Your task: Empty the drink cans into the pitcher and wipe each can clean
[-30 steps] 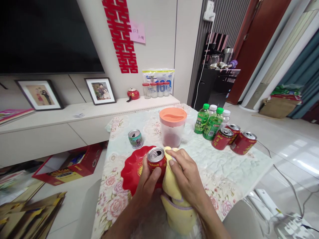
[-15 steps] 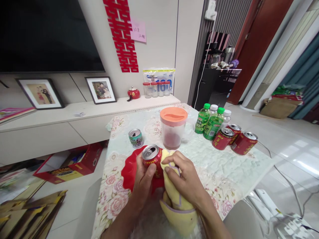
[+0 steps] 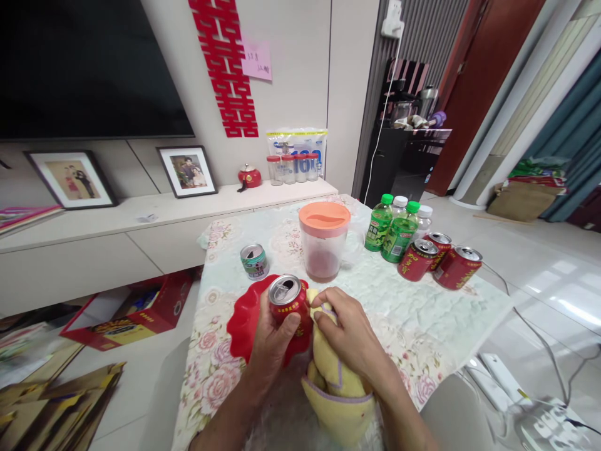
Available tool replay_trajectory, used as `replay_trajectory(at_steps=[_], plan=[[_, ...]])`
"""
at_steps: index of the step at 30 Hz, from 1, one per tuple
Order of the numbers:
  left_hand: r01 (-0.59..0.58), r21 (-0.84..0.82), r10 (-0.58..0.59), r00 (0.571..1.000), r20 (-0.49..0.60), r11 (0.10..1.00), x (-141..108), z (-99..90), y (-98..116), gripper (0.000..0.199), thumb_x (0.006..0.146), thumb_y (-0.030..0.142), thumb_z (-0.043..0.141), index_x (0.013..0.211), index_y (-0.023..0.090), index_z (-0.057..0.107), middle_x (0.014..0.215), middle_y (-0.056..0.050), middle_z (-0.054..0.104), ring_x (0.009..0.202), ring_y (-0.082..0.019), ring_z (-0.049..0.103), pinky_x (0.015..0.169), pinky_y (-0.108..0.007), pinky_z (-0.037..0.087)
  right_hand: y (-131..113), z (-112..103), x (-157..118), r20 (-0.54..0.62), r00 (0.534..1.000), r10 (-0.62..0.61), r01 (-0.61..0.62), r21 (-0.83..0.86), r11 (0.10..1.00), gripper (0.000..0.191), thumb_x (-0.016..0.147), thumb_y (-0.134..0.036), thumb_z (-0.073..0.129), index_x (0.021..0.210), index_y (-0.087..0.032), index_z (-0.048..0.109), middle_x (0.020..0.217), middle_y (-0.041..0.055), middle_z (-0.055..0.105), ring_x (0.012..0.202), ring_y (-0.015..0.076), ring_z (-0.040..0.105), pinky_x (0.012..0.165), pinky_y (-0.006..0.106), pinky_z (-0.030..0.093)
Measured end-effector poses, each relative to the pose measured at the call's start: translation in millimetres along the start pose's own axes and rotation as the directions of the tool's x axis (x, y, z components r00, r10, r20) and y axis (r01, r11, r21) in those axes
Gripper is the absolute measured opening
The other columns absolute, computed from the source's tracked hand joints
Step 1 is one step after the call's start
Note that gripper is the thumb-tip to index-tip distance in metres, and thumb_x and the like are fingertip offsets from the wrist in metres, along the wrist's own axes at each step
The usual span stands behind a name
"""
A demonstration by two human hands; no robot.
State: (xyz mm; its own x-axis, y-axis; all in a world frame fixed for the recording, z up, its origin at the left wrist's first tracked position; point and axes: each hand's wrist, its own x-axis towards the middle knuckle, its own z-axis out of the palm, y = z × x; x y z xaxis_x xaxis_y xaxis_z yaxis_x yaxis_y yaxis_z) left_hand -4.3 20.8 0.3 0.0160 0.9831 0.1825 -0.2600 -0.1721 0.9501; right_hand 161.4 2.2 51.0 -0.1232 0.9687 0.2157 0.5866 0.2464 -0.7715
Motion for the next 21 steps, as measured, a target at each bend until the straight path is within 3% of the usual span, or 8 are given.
replay_trajectory(at_steps=[5,9,15,18,21], plan=[[-0.031,0.018,0.03,0.999,0.044,0.999,-1.3,4.5,6.7,0.065,0.078,0.053,0.079,0.128,0.026,0.049,0.126,-0.009,0.067,0.116,-0.03,0.067,0.101,-0.045,0.053,-14.0,-4.3,-10.3,-0.172,0.985,-0.026,0.058,0.183,0.981,0.02,0.091,-0.028,0.061,0.11,-0.024,0.065,0.092,0.0012,0.07,0.071,0.0161,0.059,0.064,0.028,0.046],[-0.024,-0.007,0.024,0.998,0.065,1.0,-1.3,5.7,7.4,0.065,0.077,0.051,0.08,0.128,0.027,0.048,0.126,-0.008,0.067,0.117,-0.03,0.067,0.102,-0.045,0.053,-17.2,-2.7,-16.6,-0.249,0.966,-0.075,0.135,0.231,0.964,0.026,0.091,-0.028,0.064,0.117,-0.025,0.064,0.105,0.0039,0.071,0.077,0.0168,0.063,0.067,0.028,0.05],[0.047,-0.064,-0.042,0.996,0.084,0.997,-1.7,3.1,5.1,0.067,0.08,0.05,0.079,0.133,0.026,0.046,0.133,-0.01,0.065,0.124,-0.032,0.063,0.104,-0.045,0.052,-16.2,1.8,-9.2,-0.239,0.941,-0.24,0.255,0.035,0.966,0.016,0.091,-0.022,0.062,0.106,-0.023,0.066,0.095,0.0022,0.066,0.075,0.0152,0.061,0.064,0.026,0.046],[0.067,-0.156,-0.053,0.994,0.091,0.985,-2.1,1.2,0.4,0.063,0.082,0.048,0.078,0.133,0.026,0.048,0.131,-0.009,0.067,0.12,-0.031,0.066,0.102,-0.044,0.054,-11.7,4.3,-4.1,-0.2,0.956,-0.216,0.216,-0.023,0.976,0.009,0.089,-0.019,0.059,0.096,-0.022,0.063,0.087,0.0004,0.065,0.072,0.0149,0.058,0.065,0.027,0.043],[0.033,-0.2,-0.024,0.999,0.046,0.979,-1.4,-0.9,-7.1,0.061,0.083,0.045,0.078,0.133,0.026,0.05,0.13,-0.009,0.067,0.117,-0.029,0.067,0.101,-0.042,0.055,-3.9,6.4,-0.1,-0.084,0.99,-0.111,0.108,-0.041,0.993,0.008,0.086,-0.018,0.056,0.09,-0.022,0.061,0.079,-0.0014,0.062,0.07,0.0155,0.056,0.065,0.027,0.042]])
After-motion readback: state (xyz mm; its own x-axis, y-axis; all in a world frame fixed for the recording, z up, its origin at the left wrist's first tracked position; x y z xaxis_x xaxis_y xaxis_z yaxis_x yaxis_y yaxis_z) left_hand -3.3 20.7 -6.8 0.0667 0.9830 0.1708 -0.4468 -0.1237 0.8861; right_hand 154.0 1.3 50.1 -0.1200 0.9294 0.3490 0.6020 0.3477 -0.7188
